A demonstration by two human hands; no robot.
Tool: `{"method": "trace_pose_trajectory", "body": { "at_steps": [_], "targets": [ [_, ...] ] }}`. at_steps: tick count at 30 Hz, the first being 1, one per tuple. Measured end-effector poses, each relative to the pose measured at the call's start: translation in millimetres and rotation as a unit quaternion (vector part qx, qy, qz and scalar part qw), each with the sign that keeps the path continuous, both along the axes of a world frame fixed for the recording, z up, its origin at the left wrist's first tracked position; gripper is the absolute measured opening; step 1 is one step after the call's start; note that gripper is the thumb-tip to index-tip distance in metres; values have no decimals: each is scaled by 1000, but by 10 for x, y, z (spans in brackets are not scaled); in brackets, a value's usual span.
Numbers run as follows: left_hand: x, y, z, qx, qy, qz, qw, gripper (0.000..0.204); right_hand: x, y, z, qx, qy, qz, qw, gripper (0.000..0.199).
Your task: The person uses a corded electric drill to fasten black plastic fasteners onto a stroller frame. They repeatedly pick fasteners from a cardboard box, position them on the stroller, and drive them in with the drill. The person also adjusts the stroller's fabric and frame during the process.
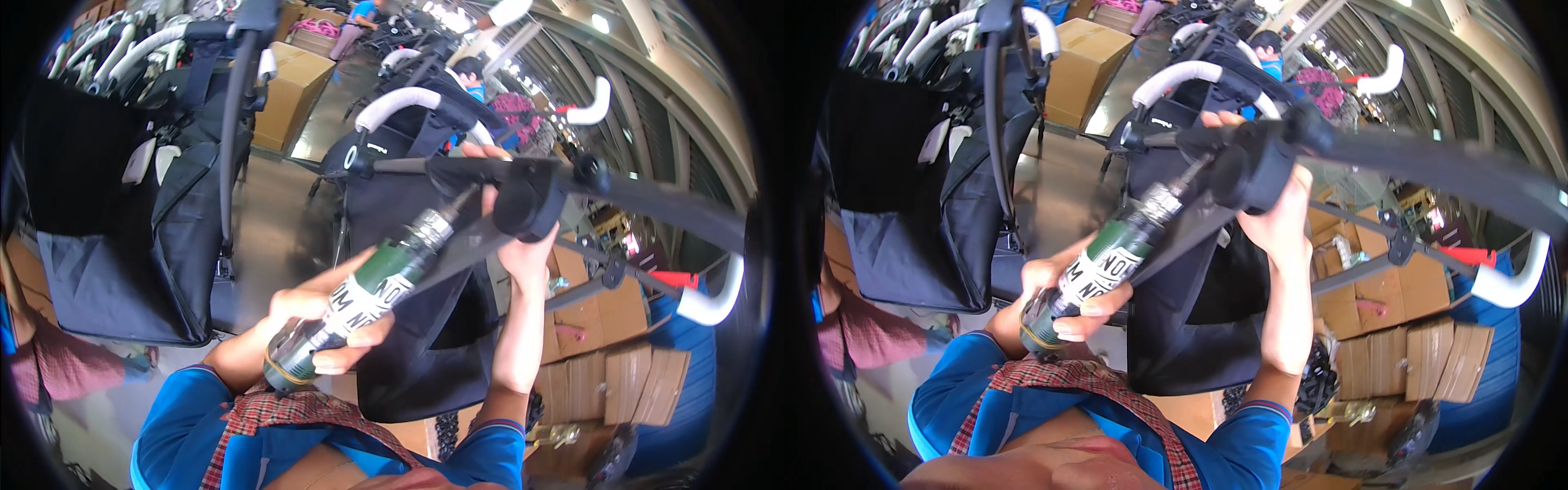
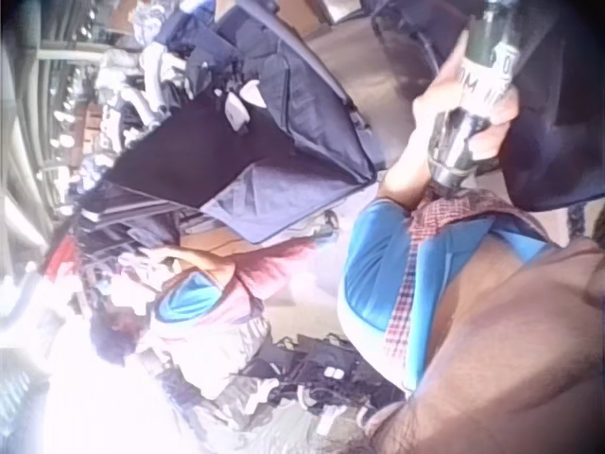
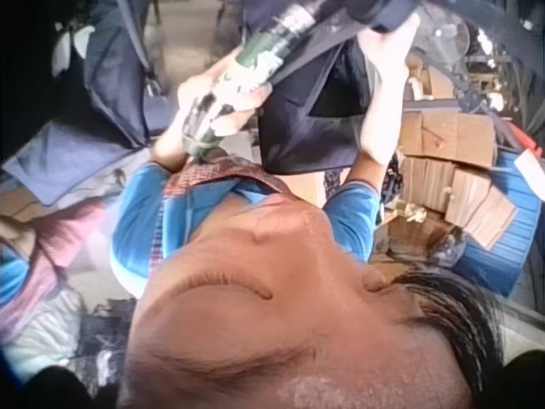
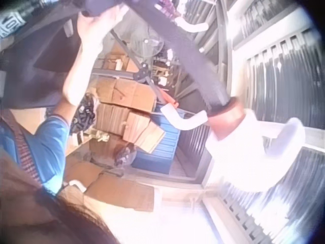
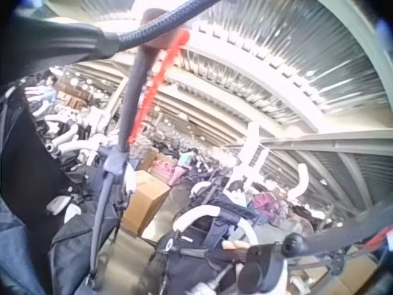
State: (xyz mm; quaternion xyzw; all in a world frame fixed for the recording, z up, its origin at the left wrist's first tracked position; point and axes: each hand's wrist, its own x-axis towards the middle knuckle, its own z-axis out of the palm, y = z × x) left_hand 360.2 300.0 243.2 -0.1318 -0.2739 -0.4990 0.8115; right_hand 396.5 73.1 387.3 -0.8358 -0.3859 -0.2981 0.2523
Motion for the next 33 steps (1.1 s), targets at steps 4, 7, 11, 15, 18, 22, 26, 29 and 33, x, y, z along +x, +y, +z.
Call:
{"method": "trace_pose_trajectory", "body": {
  "at_steps": [4, 7, 11, 15, 18, 22, 26, 29, 33],
  "targets": [
    [-63, 137, -334, -1, -90, 45, 995, 102, -275, -347, -205, 52, 74, -78, 993, 46],
    [-297, 102, -405, 32, -112, 12, 993, 113, -553, -784, -332, 108, 69, -41, 991, 44],
    [-679, -239, -372, 111, -168, -60, 978, 127, -1152, -1465, -629, 60, 103, -165, 979, 35],
    [-1131, -1004, -333, 198, -183, -104, 957, 131, -2147, -2361, -1207, 16, 175, -307, 935, 35],
    [-1386, -1541, -421, 270, -166, -93, 944, 123, -2996, -3039, -2038, 111, 273, -412, 862, 29],
    [-1647, -2201, -659, 347, -204, -100, 910, 111, -4132, -3560, -3305, 89, 348, -554, 751, 13],
    [-1764, -2609, -1010, 369, -221, -163, 888, 98, -4679, -3653, -4122, 49, 347, -631, 692, 12],
    [-1908, -2820, -1125, 420, -209, -187, 863, 90, -4697, -3618, -4369, 70, 277, -604, 745, 13],
    [-2070, -3015, -1176, 460, -222, -200, 836, 87, -4570, -3680, -4606, 55, 242, -612, 751, 13]
  ]
}}
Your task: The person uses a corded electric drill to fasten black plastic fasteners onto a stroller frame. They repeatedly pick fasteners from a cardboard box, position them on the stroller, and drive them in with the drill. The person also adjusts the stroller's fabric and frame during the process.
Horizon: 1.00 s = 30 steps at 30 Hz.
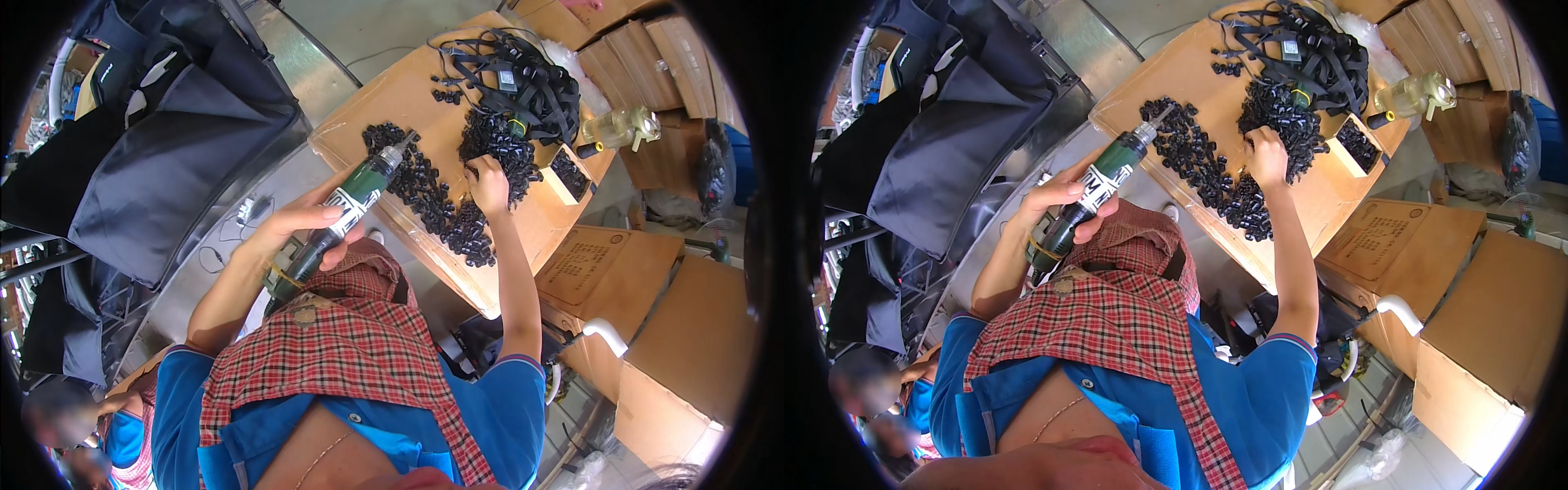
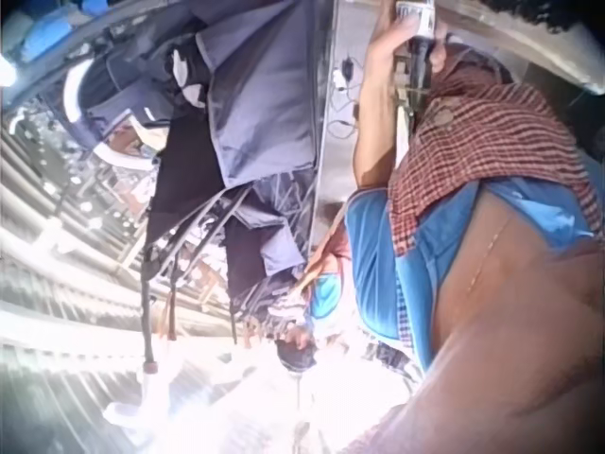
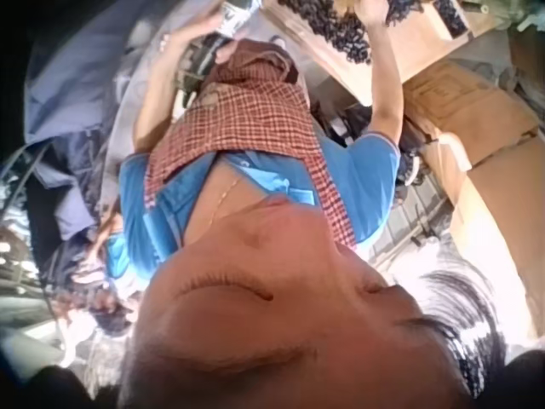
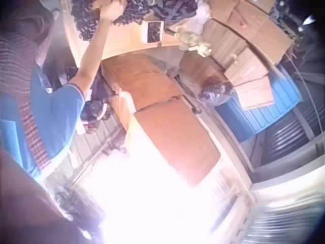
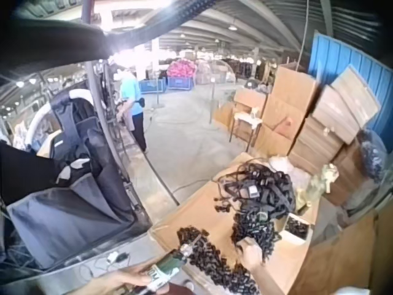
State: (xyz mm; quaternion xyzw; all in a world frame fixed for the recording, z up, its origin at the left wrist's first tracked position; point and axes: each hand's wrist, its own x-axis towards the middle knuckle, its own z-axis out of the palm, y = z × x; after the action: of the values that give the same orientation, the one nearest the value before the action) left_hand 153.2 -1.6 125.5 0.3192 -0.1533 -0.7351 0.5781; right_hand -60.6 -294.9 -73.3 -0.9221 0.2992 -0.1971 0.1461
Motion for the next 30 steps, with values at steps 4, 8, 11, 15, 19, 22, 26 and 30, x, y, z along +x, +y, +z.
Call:
{"method": "trace_pose_trajectory", "body": {
  "at_steps": [4, 8, 11, 15, 19, 22, 26, 30],
  "targets": [
    [-97, -81, -53, 18, -16, -7, 1000, 89, 62, -75, -149, -51, 5, 10, 999, 9],
    [-121, -116, -99, 20, -26, -11, 999, 90, 87, -103, -120, -32, -20, 11, 999, 7],
    [-115, -111, -118, 38, -20, -3, 999, 90, 113, -50, -3, 71, -56, -37, 995, 5],
    [-124, -145, -175, 58, -28, -6, 998, 90, 82, -13, -64, 55, -23, -45, 997, 7],
    [-114, -134, -211, 61, -27, -9, 998, 92, 59, 12, -70, 37, -39, -16, 998, 12],
    [-131, -113, -250, 66, -16, -3, 998, 93, 87, 60, -47, 27, -50, -8, 998, 13],
    [-136, -95, -302, 60, -5, -3, 998, 92, 90, 66, -205, 0, 8, 11, 1000, 9],
    [-149, -62, -286, 66, -18, -7, 998, 92, 148, 5, -217, 7, 20, 12, 1000, 9]
  ]
}}
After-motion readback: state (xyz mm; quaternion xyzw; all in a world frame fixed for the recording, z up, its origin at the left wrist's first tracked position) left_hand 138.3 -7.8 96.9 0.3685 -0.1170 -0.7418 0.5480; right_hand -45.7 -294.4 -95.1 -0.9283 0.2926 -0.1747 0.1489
